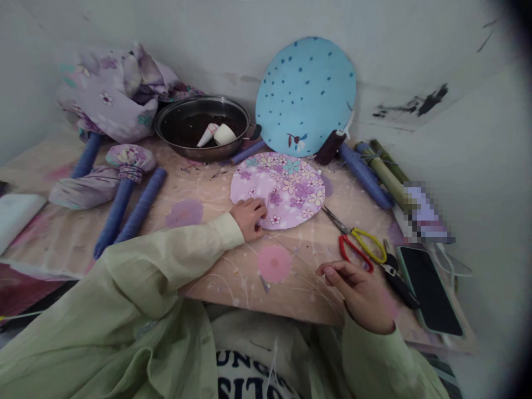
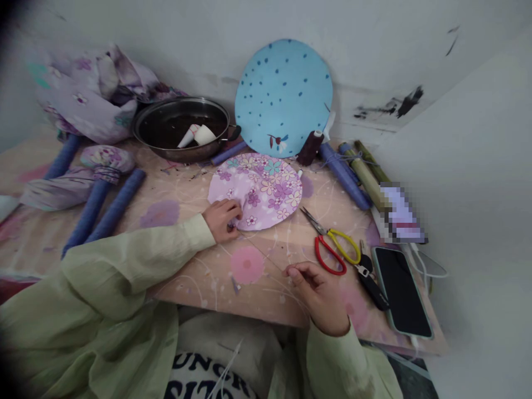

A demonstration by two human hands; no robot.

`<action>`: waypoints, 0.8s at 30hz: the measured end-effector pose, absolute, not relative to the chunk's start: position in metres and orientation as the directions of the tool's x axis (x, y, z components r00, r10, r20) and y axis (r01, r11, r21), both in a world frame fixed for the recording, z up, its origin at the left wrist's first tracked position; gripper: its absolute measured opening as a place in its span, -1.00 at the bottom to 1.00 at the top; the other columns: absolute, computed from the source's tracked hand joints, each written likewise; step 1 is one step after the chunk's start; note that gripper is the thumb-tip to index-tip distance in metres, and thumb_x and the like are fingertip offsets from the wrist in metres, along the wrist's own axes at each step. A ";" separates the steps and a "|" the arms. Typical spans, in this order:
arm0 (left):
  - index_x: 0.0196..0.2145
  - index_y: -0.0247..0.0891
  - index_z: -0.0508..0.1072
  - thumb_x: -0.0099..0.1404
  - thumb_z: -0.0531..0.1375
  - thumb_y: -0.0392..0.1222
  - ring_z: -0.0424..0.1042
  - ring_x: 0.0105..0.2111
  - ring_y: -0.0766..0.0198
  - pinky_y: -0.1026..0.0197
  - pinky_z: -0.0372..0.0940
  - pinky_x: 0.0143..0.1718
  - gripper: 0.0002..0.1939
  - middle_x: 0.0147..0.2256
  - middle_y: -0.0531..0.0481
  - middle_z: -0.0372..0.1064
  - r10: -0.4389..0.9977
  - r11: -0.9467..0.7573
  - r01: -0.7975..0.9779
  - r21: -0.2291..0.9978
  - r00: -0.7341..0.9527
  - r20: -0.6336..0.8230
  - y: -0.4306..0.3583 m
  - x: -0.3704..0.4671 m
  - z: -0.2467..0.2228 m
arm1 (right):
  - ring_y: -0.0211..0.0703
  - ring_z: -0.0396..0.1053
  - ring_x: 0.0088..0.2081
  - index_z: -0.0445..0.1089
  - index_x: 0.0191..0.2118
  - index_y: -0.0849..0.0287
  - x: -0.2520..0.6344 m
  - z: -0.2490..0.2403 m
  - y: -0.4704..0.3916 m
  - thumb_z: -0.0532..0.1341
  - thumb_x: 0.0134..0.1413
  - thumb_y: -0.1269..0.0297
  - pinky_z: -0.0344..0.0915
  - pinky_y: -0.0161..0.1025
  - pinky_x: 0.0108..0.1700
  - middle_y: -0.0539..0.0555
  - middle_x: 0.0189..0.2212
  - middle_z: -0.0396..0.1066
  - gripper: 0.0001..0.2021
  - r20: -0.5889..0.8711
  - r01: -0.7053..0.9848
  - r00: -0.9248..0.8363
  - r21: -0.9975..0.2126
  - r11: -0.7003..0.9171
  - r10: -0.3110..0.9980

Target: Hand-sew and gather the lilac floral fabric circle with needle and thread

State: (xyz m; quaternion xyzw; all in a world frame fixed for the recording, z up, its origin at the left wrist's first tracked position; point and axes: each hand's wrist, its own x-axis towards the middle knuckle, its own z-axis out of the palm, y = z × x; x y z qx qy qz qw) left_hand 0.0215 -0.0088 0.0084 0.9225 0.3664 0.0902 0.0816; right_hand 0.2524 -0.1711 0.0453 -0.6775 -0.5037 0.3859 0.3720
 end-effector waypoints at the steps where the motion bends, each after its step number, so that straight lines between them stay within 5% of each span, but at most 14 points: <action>1: -0.30 -0.28 0.36 0.00 0.13 -0.20 0.30 -0.17 0.06 0.08 0.20 -0.19 -0.75 -0.17 -0.15 0.32 0.691 -0.718 0.659 0.223 0.715 0.111 -0.008 0.021 0.008 | -0.15 0.41 -0.46 0.48 -0.51 0.17 0.252 0.046 -0.171 0.23 -0.09 -0.10 0.38 -0.28 -0.39 0.12 -0.53 0.46 -0.61 -0.145 0.397 0.193 -0.893 -0.212 0.970; 24: -0.31 -0.27 0.35 -0.01 0.13 -0.20 0.30 -0.18 0.05 0.08 0.18 -0.22 -0.76 -0.19 -0.15 0.33 0.707 -0.702 0.671 0.239 0.696 0.124 -0.009 0.022 0.008 | -0.11 0.43 -0.45 0.44 -0.55 0.14 0.275 0.046 -0.195 0.22 -0.04 -0.06 0.34 -0.30 -0.47 0.14 -0.49 0.50 -0.64 -0.189 0.427 0.212 -0.865 -0.264 0.959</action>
